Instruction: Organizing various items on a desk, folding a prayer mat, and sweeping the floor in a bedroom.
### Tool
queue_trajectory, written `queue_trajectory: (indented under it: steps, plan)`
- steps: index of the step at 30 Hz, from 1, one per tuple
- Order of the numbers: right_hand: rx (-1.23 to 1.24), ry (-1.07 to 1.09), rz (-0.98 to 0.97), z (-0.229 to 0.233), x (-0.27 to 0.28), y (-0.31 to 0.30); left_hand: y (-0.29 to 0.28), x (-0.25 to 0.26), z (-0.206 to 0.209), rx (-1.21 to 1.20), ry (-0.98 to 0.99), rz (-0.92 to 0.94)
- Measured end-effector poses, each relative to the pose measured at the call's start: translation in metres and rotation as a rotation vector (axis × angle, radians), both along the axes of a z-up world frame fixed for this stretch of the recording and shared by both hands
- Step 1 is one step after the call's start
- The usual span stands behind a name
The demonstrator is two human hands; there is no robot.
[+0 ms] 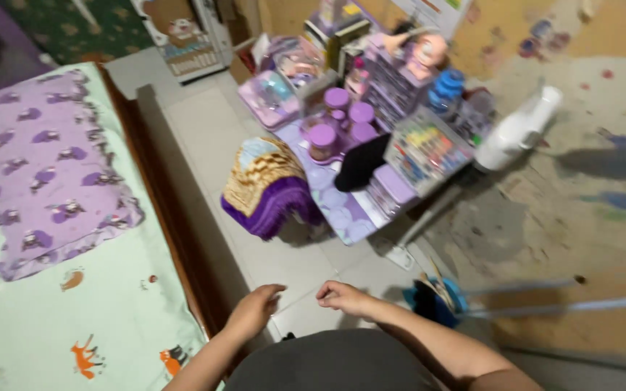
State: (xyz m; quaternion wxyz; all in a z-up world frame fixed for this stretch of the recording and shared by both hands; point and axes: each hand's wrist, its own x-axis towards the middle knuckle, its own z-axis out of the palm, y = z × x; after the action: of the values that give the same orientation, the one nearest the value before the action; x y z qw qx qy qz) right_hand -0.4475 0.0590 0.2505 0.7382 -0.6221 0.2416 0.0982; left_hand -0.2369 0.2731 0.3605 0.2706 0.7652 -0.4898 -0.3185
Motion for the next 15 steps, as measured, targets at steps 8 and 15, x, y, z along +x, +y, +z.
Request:
queue_trajectory:
  steps: [8, 15]
  plan:
    - [-0.715, 0.299, 0.342, 0.015, -0.191, -0.086, 0.054, -0.116, -0.06, 0.084, 0.051, 0.275]
    - [-1.196, 0.423, 0.278, 0.095, -0.368, -0.159, 0.005, -0.242, -0.051, 0.144, 0.251, 0.399]
